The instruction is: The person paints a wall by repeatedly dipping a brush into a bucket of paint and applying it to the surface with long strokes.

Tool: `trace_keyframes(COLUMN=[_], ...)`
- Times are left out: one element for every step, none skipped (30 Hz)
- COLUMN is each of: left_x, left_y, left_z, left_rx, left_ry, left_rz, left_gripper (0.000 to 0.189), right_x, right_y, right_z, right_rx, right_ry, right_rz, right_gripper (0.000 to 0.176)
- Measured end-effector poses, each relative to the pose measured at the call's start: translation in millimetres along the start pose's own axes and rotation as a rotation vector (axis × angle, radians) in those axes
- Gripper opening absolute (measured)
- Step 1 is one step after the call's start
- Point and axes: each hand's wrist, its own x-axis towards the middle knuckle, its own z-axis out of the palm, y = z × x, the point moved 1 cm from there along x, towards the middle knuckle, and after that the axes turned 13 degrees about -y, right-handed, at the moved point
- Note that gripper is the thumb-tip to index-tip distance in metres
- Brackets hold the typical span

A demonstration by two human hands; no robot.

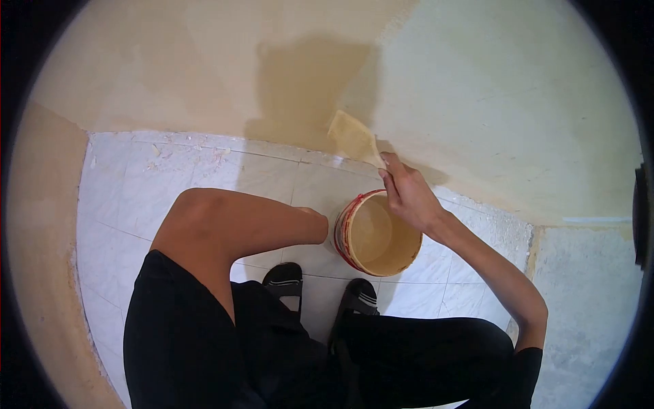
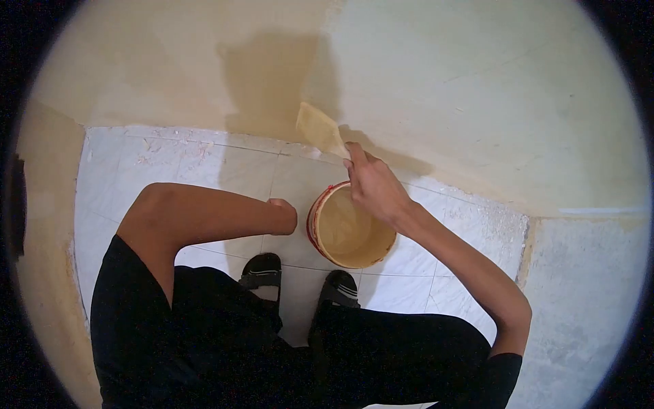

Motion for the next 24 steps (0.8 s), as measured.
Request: trace_keyframes(left_x=[1.4,2.6,3.6,4.9,6.3,7.0,6.5,5.0,4.9,4.4,4.2,4.3,3.7,3.9,4.5,5.6,6.9,9.2,10.9,11.4,15.1,20.6,26.1,34.3], left_y=[-0.4,-2.0,-3.8,-5.9,-7.6,-9.4,-11.4,-14.5,-16.2,-15.4,-15.6,-16.5,-16.9,-14.5,-13.7,-12.6,-11.0,-10.6,-9.6,-9.3,-8.2,-7.4,-5.6,-3.4], left_z=[-0.4,-0.1,0.2,1.4,1.6,2.7,4.0,2.4,2.5,2.4,2.8,2.3,2.0,2.0,1.0,1.2,0.4,-0.4,-2.4,-3.8,-4.9,-7.0,-9.7,-10.8], left_rx=[-0.005,-0.006,-0.007,-0.01,-0.01,-0.01,-0.007,-0.009,-0.011,-0.016,-0.024,-0.027,-0.035,-0.036,-0.039,-0.046,-0.047,-0.044,-0.044,-0.046,-0.047,-0.049,-0.053,-0.063], left_ry=[0.003,0.008,0.006,0.002,0.002,-0.002,-0.001,-0.003,-0.007,-0.003,-0.001,0.004,0.006,0.009,0.014,0.015,0.019,0.021,0.022,0.025,0.019,0.019,0.022,0.01], left_rz=[0.001,0.002,0.001,-0.005,-0.005,0.001,0.001,0.0,-0.001,0.002,0.006,0.006,0.0,0.004,0.004,0.005,0.007,0.008,0.007,-0.001,-0.007,-0.014,-0.024,-0.037], left_gripper=[0.036,0.036,0.036,0.036,0.036,0.036,0.036,0.036,0.036,0.036,0.035,0.035,0.035,0.035,0.035,0.035,0.035,0.035,0.035,0.035,0.035,0.035,0.035,0.035], right_x=[0.4,-0.1,-0.6,0.6,2.6,3.5,5.1,8.0,10.6,13.7,15.3,18.5,22.8,22.8,23.2,23.9,23.7,22.1,18.2,14.7,9.4,1.9,-8.9,-20.2], right_y=[-1.6,-4.2,-6.7,-10.1,-14.3,-16.7,-17.4,-17.9,-18.2,-16.9,-15.3,-15.5,-16.7,-18.2,-18.6,-18.2,-16.7,-14.6,-11.8,-8.5,-5.6,-3.0,0.0,1.6], right_z=[1.3,0.2,-1.9,-3.8,-4.6,-1.8,0.1,1.2,2.5,4.9,8.6,8.6,6.5,6.3,5.6,5.0,4.2,3.6,1.1,-4.5,-8.7,-12.9,-17.0,-19.4], right_rx=[0.0,-0.009,-0.019,-0.021,-0.007,0.011,0.011,0.012,0.013,0.013,-0.011,-0.039,-0.043,-0.051,-0.059,-0.06,-0.064,-0.066,-0.064,-0.066,-0.063,-0.062,-0.003,0.054], right_ry=[-0.003,0.02,0.043,0.042,0.038,0.024,0.021,0.015,0.008,0.006,0.036,0.072,0.077,0.06,0.045,0.044,0.075,0.108,0.109,0.079,0.043,0.047,0.065,0.079], right_rz=[-0.002,-0.011,-0.019,-0.018,-0.011,0.0,0.002,-0.006,-0.015,-0.019,-0.053,-0.091,-0.098,-0.083,-0.068,-0.069,-0.066,-0.06,-0.056,-0.019,0.021,0.021,0.094,0.17], right_gripper=[0.027,0.027,0.028,0.028,0.027,0.027,0.027,0.027,0.027,0.027,0.027,0.027,0.027,0.027,0.027,0.027,0.026,0.026,0.026,0.027,0.027,0.027,0.028,0.029])
